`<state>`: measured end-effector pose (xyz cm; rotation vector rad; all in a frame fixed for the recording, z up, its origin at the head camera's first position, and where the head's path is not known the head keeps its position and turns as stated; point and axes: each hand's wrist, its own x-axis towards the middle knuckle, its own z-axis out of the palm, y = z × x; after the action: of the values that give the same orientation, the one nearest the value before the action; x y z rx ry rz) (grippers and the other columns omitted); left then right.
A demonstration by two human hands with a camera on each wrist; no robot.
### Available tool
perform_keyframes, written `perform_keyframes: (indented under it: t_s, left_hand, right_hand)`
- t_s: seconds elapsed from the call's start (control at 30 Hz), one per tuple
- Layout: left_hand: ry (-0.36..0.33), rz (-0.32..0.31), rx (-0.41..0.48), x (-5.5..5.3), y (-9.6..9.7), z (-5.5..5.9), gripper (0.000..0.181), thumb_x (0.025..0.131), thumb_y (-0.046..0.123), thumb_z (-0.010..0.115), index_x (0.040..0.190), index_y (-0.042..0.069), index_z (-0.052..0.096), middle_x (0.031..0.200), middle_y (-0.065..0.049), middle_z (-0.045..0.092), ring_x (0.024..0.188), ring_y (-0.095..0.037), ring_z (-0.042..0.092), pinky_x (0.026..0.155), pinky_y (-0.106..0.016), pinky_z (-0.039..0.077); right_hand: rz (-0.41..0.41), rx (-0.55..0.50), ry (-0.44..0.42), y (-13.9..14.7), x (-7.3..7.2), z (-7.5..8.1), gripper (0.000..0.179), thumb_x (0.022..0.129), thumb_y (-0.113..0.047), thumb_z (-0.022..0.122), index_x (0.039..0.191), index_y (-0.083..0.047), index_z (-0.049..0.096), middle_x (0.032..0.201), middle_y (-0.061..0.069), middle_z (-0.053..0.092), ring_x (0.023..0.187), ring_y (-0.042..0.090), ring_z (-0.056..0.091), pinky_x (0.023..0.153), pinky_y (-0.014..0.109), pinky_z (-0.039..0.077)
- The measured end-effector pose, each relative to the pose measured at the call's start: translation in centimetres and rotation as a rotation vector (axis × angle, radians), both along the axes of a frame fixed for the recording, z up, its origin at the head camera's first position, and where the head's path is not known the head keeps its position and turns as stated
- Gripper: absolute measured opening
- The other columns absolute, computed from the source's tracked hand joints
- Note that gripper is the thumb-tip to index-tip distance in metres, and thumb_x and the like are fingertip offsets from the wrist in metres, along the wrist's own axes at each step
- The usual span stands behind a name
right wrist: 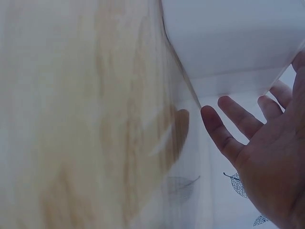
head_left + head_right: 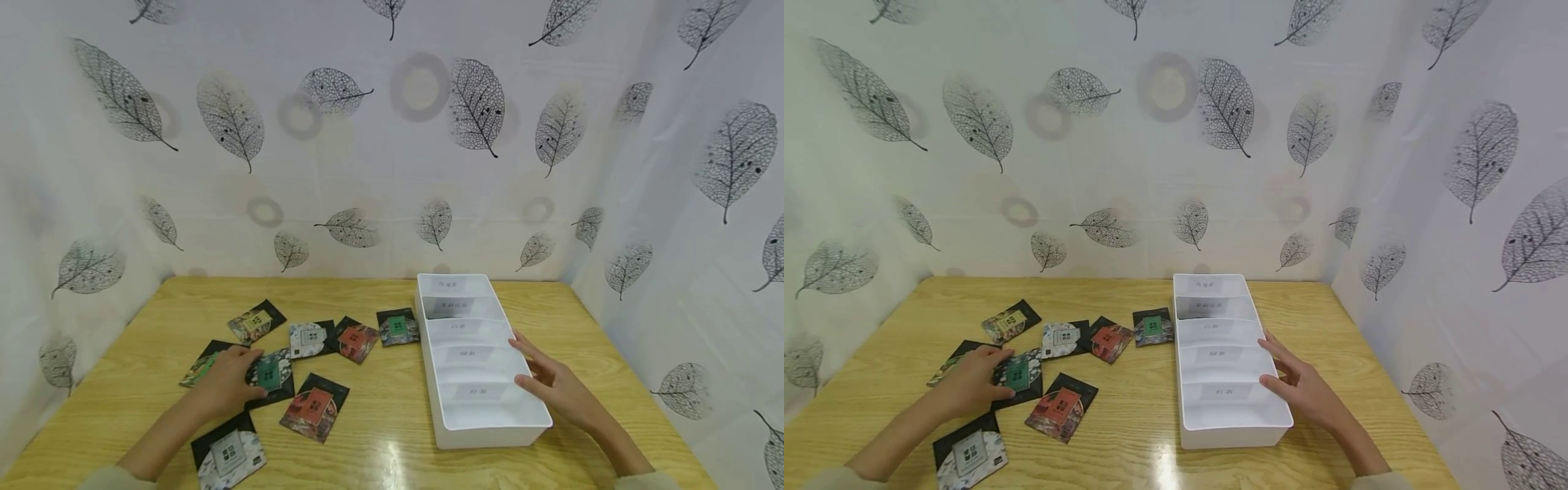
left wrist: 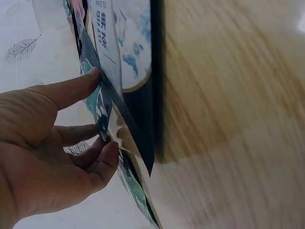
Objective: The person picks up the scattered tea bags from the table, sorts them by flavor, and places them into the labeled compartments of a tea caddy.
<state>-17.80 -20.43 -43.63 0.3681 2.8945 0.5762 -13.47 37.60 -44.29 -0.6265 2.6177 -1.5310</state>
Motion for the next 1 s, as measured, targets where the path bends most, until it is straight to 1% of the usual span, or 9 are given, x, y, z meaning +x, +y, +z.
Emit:
perform_keyframes:
  t_s: [0.1, 0.2, 0.37, 0.47, 0.53, 0.67, 0.83, 0.93, 1.0]
  left_hand:
    - [0.009, 0.024, 0.016, 0.1, -0.1, 0.0, 0.079, 0.082, 0.028, 0.089, 0.142, -0.009, 0.053, 0.126, -0.030, 0.050, 0.114, -0.049, 0.050, 0.089, -0.064, 0.047]
    - [0.039, 0.037, 0.034, 0.3, -0.1, -0.1, 0.075, 0.079, 0.027, 0.091, 0.138, -0.006, 0.056, 0.121, -0.027, 0.050, 0.109, -0.044, 0.051, 0.086, -0.061, 0.048]
    - [0.068, 0.058, 0.074, 0.4, -0.2, -0.3, 0.068, 0.080, 0.018, 0.091, 0.133, -0.005, 0.057, 0.118, -0.028, 0.049, 0.099, -0.037, 0.057, 0.080, -0.055, 0.052]
    - [0.066, 0.074, 0.137, 0.5, -0.3, -0.2, 0.062, 0.083, 0.011, 0.088, 0.133, -0.007, 0.056, 0.117, -0.029, 0.047, 0.093, -0.033, 0.057, 0.075, -0.051, 0.053]
    - [0.089, 0.073, 0.162, 0.5, -0.5, -0.1, 0.058, 0.083, 0.007, 0.086, 0.132, -0.008, 0.059, 0.115, -0.028, 0.050, 0.090, -0.030, 0.056, 0.073, -0.047, 0.052]
    - [0.136, 0.045, 0.201, 0.4, -1.2, 0.5, 0.051, 0.083, 0.005, 0.085, 0.129, -0.007, 0.064, 0.117, -0.026, 0.059, 0.088, -0.026, 0.059, 0.069, -0.041, 0.052]
    - [0.111, 0.030, 0.254, 0.1, -2.0, 1.5, 0.049, 0.090, 0.010, 0.080, 0.134, -0.004, 0.063, 0.120, -0.022, 0.067, 0.089, -0.023, 0.063, 0.061, -0.034, 0.051]
    - [0.120, 0.027, 0.268, 0.1, -2.3, 1.7, 0.048, 0.093, 0.012, 0.078, 0.136, -0.003, 0.063, 0.118, -0.021, 0.069, 0.090, -0.022, 0.064, 0.056, -0.030, 0.049]
    - [0.138, 0.017, 0.274, 0.1, -2.4, 1.9, 0.046, 0.093, 0.011, 0.077, 0.136, -0.001, 0.064, 0.118, -0.020, 0.070, 0.090, -0.024, 0.065, 0.056, -0.029, 0.049]
  right_hand:
    - [0.005, -0.003, -0.002, 0.0, 0.0, 0.0, 0.062, 0.105, -0.006, 0.059, 0.161, -0.004, 0.033, 0.169, 0.023, 0.009, 0.131, -0.007, 0.047, 0.098, 0.020, 0.048]
    - [0.003, 0.001, 0.001, 0.0, 0.0, 0.0, 0.061, 0.105, -0.007, 0.059, 0.161, -0.004, 0.033, 0.169, 0.023, 0.009, 0.131, -0.006, 0.047, 0.097, 0.020, 0.049]
    - [-0.006, 0.014, 0.006, 0.0, 0.0, -0.1, 0.061, 0.105, -0.008, 0.059, 0.161, -0.006, 0.034, 0.170, 0.022, 0.010, 0.130, -0.006, 0.047, 0.097, 0.020, 0.049]
    - [-0.006, 0.020, 0.006, 0.0, 0.0, -0.1, 0.061, 0.106, -0.008, 0.059, 0.162, -0.007, 0.034, 0.170, 0.022, 0.010, 0.130, -0.006, 0.047, 0.097, 0.020, 0.049]
    - [-0.006, 0.021, 0.005, 0.0, 0.0, -0.1, 0.061, 0.106, -0.008, 0.059, 0.162, -0.007, 0.034, 0.170, 0.022, 0.010, 0.131, -0.007, 0.046, 0.097, 0.020, 0.049]
    - [-0.005, 0.025, 0.007, 0.0, 0.0, 0.0, 0.061, 0.106, -0.008, 0.059, 0.162, -0.008, 0.034, 0.170, 0.022, 0.010, 0.131, -0.007, 0.046, 0.097, 0.020, 0.049]
    - [-0.008, 0.028, 0.007, 0.1, 0.0, 0.0, 0.061, 0.106, -0.008, 0.058, 0.162, -0.008, 0.034, 0.170, 0.022, 0.010, 0.130, -0.007, 0.047, 0.096, 0.021, 0.050]
    - [-0.008, 0.027, 0.008, 0.1, 0.0, -0.1, 0.061, 0.106, -0.009, 0.058, 0.162, -0.009, 0.033, 0.169, 0.023, 0.010, 0.130, -0.006, 0.047, 0.096, 0.021, 0.050]
    - [-0.008, 0.027, 0.010, 0.1, 0.0, -0.1, 0.062, 0.106, -0.009, 0.058, 0.162, -0.009, 0.033, 0.169, 0.023, 0.010, 0.130, -0.006, 0.047, 0.096, 0.021, 0.050]
